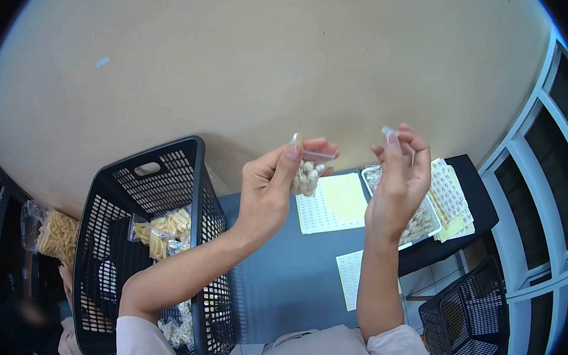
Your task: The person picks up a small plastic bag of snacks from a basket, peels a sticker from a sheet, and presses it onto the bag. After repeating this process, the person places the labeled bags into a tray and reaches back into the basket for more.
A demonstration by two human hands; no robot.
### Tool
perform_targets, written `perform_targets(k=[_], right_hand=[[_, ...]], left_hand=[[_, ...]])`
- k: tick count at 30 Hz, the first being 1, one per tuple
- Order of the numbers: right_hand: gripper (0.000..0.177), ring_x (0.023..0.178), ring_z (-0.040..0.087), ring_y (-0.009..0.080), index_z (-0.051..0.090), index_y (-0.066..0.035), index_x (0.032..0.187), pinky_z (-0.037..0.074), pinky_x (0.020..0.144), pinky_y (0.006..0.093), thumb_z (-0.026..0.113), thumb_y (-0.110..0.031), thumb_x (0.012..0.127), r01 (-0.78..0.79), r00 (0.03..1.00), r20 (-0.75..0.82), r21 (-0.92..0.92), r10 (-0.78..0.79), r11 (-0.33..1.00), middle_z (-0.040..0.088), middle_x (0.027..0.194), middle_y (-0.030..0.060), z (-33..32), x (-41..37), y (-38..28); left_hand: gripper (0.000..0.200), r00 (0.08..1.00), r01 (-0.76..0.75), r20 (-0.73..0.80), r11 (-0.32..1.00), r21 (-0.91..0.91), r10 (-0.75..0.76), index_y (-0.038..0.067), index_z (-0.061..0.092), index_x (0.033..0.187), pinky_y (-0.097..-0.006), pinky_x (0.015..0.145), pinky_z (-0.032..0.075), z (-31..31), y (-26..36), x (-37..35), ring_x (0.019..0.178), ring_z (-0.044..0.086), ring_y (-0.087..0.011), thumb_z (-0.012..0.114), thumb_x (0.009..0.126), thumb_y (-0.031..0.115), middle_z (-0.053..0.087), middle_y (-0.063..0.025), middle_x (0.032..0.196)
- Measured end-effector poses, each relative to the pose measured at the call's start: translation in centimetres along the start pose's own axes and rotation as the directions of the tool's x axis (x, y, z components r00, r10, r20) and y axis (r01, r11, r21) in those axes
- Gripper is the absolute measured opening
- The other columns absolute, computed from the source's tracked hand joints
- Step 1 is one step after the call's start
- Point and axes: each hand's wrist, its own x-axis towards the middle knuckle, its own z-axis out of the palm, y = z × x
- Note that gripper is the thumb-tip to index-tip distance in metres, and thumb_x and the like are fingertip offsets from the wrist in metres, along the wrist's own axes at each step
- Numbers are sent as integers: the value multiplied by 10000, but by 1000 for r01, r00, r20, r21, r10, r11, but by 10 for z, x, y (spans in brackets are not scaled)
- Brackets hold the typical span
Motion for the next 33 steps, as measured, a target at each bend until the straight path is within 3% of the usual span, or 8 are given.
perform_targets(k=[6,10,25,27,33], right_hand=[[83,977,547,148,596,30,914,483,810,284,636,11,844,-308,940,229,249,254,918,549,1070,124,0,-35,-19],[59,998,555,154,624,23,903,462,863,275,648,1,854,-407,904,256,264,343,875,598,1048,128,12,-44,-14],[58,972,601,158,596,6,886,478,888,295,639,27,851,-369,922,243,304,303,878,648,1040,155,22,-48,-3],[65,962,604,154,588,4,880,481,880,291,636,36,849,-362,926,232,322,297,875,648,1032,153,24,-49,-3],[142,940,612,153,540,11,930,500,842,279,623,76,835,-351,931,221,336,290,874,646,993,154,22,-47,0]], left_hand=[[473,1000,-20,-4,998,67,20,-42,557,1214,-340,931,503,-4,-3,-1,1084,608,-224,335,1037,336,601,-188,1210],[472,998,-56,-9,998,38,56,-31,561,1221,-329,929,491,0,-2,-2,1093,597,-207,335,1038,341,598,-177,1223],[486,1000,-20,21,1000,7,20,-28,568,1218,-331,942,484,3,-4,-4,1102,583,-191,319,1040,348,580,-169,1256],[434,997,-64,-45,997,-45,62,-47,614,1175,-267,864,487,5,-5,-3,968,613,-124,411,1029,307,667,-119,1089],[424,997,-65,-49,998,-15,64,-45,624,1163,-276,865,489,7,-5,-3,994,608,-132,424,1025,303,668,-128,1097]])
